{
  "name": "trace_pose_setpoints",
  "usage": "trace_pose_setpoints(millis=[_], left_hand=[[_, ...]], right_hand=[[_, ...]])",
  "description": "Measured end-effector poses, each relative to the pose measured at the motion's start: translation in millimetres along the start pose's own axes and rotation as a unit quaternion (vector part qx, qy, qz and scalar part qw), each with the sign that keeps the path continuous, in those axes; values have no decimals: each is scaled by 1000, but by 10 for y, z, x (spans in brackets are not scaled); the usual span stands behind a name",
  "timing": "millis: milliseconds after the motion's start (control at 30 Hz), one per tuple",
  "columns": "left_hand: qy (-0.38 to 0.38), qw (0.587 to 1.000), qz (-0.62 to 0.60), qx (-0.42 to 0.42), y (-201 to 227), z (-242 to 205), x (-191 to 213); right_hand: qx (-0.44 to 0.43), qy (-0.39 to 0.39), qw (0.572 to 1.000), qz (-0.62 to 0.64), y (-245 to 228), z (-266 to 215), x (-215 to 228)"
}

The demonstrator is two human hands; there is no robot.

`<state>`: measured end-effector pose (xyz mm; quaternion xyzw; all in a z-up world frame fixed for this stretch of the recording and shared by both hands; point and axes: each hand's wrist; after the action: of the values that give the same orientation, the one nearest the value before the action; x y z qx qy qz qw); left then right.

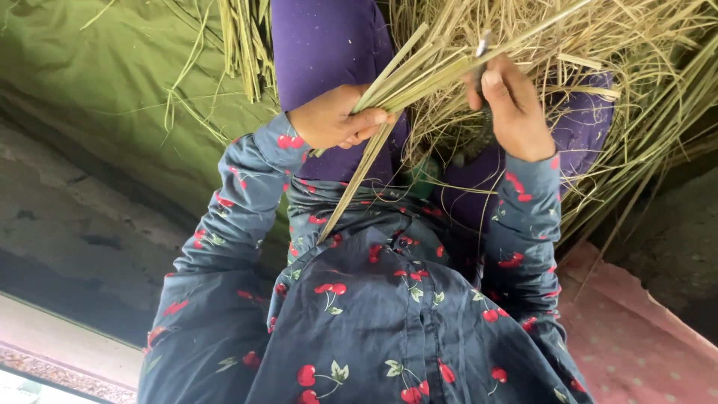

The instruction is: The person shaves and strips long pieces of dried bamboo or palm material using a small hand-held blade to prepare them for weaving.

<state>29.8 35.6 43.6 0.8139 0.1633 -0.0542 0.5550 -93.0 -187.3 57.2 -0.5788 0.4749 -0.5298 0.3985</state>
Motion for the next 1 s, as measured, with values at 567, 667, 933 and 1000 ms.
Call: trace_pose_setpoints(millis=[567,667,933,1000], left_hand=[[-41,997,62,-24,-89,-74,100],[-41,997,60,-32,-109,-77,112],[119,989,68,-58,-189,-165,197],[197,976,73,-58,-318,-168,255]], right_hand=[[27,17,999,17,137,-38,-180],[-9,19,999,26,67,-34,-208],[53,95,994,-27,142,-24,-324],[67,99,992,-39,173,-42,-333]])
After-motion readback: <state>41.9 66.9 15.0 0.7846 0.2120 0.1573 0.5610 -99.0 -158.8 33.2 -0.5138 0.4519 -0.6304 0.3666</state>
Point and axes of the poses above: each hand's wrist, its own z-axis towards the middle knuckle, its own x-axis out of the back of the hand, y = z × x, and after that the axes turned 4 degrees about z, right-handed
